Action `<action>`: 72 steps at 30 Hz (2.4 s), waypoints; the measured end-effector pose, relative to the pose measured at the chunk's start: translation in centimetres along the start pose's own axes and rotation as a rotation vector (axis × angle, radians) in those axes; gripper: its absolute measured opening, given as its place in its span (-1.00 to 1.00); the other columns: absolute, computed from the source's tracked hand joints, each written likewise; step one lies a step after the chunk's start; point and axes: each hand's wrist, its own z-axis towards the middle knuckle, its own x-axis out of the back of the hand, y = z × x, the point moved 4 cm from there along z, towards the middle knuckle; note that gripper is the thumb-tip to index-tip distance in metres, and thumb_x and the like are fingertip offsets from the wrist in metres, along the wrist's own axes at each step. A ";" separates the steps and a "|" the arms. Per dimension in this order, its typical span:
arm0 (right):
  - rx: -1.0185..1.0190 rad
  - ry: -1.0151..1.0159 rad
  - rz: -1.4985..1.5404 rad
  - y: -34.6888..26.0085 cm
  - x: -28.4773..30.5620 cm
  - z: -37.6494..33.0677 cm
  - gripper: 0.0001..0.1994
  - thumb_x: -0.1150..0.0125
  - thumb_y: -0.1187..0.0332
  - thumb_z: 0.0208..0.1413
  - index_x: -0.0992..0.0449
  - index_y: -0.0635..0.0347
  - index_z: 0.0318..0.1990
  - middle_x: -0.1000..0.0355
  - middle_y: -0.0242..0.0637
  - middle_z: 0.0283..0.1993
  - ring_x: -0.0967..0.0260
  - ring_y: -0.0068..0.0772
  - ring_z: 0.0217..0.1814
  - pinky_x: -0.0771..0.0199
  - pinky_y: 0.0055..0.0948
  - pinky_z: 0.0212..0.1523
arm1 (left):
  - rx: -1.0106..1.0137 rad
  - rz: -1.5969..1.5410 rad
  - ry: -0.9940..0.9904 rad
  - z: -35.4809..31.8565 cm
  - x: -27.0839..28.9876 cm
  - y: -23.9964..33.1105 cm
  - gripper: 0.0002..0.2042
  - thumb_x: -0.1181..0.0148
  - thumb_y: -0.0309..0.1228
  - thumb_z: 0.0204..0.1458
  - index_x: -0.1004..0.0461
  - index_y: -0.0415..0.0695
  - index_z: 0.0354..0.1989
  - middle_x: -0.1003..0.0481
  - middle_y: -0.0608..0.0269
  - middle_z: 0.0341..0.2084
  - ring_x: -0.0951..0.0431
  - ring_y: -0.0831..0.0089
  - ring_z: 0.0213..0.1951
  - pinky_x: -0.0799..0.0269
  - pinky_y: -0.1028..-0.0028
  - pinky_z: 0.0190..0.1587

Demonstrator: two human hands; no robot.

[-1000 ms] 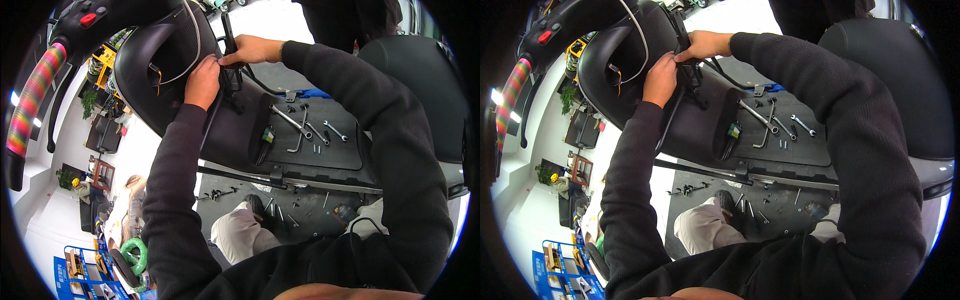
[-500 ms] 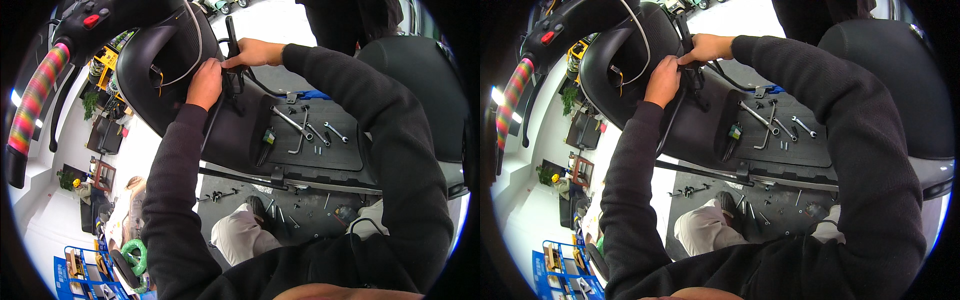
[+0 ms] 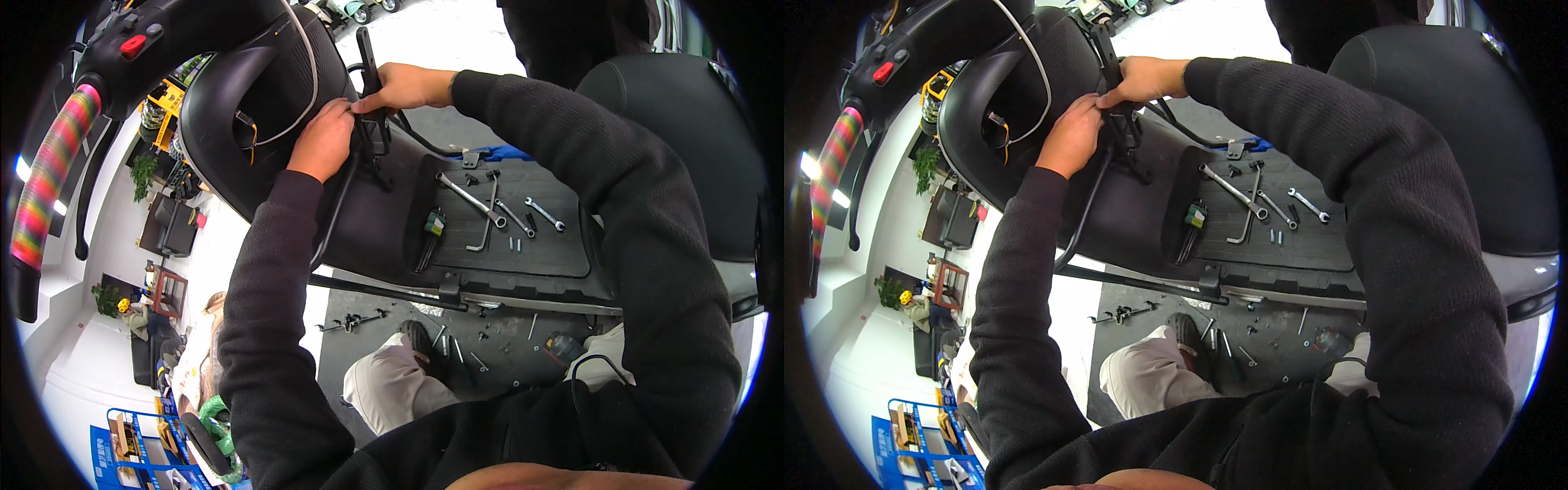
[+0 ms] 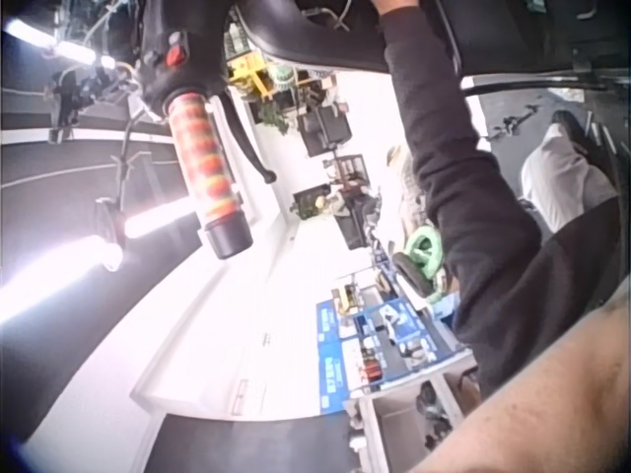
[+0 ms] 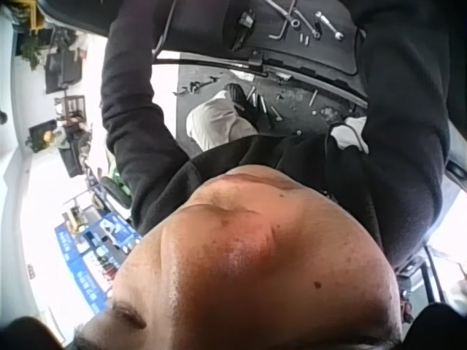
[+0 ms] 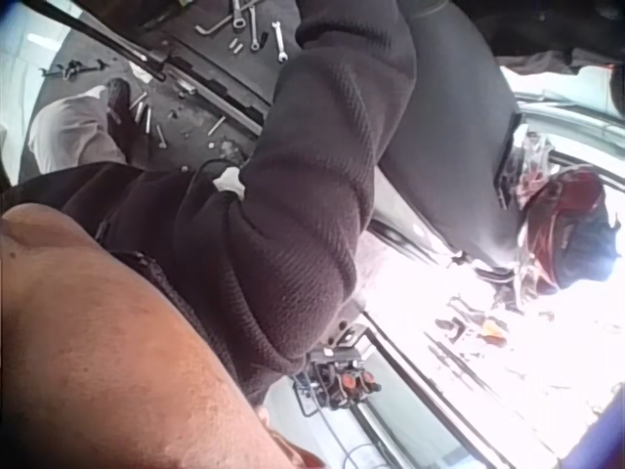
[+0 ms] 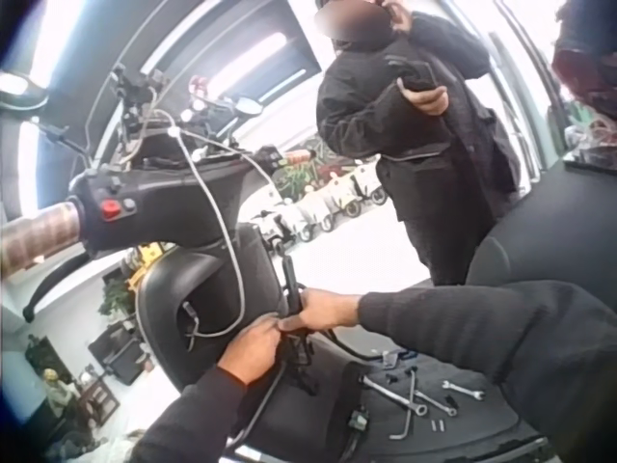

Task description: The person attaches a black metal bracket to the front fairing of a scooter using bolts and a wrench. They align the bracket, insert bolts, and tighten them by hand and with a wrench to secure the bracket in place.

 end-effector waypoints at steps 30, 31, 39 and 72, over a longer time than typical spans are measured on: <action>0.035 0.035 -0.094 0.0 0.1 0.3 -0.53 -0.49 -0.07 0.25 -0.72 0.27 -0.24 -0.52 -0.41 -0.38 -0.36 -0.52 -0.30 -0.34 -0.40 -0.22 | 0.040 0.042 -0.053 0.0 -0.4 -0.5 -0.83 -0.03 -0.50 0.30 -0.55 -0.26 -0.11 -0.55 0.09 -0.04 -0.60 0.06 0.08 -0.56 0.12 0.13; 0.028 0.037 -0.102 0.2 0.0 0.3 -0.51 -0.51 -0.08 0.22 -0.74 0.29 -0.22 -0.56 -0.35 -0.34 -0.42 -0.47 -0.27 -0.39 -0.37 -0.20 | 0.019 0.044 -0.026 -0.2 -0.4 -0.5 -0.82 -0.02 -0.50 0.31 -0.56 -0.27 -0.11 -0.56 0.09 -0.01 -0.60 0.06 0.10 -0.56 0.13 0.14; 0.020 0.063 -0.149 1.7 0.0 1.7 -0.43 -0.53 -0.11 0.16 -0.75 0.40 -0.22 -0.61 -0.23 -0.34 -0.47 -0.37 -0.32 -0.46 -0.30 -0.23 | 0.064 -0.118 0.101 -0.1 0.4 -0.3 -0.87 -0.19 -0.59 0.19 -0.56 -0.30 -0.11 -0.59 0.01 0.02 -0.57 -0.02 0.15 -0.53 0.13 0.20; 0.074 0.058 -0.087 0.9 0.0 0.8 -0.42 -0.56 -0.12 0.12 -0.76 0.38 -0.18 -0.64 -0.19 -0.30 -0.52 -0.37 -0.26 -0.51 -0.30 -0.15 | 0.010 0.022 0.137 0.1 -0.1 0.1 -0.89 -0.08 -0.56 0.19 -0.57 -0.24 -0.25 -0.55 0.07 -0.22 -0.62 0.02 -0.07 -0.57 0.09 -0.01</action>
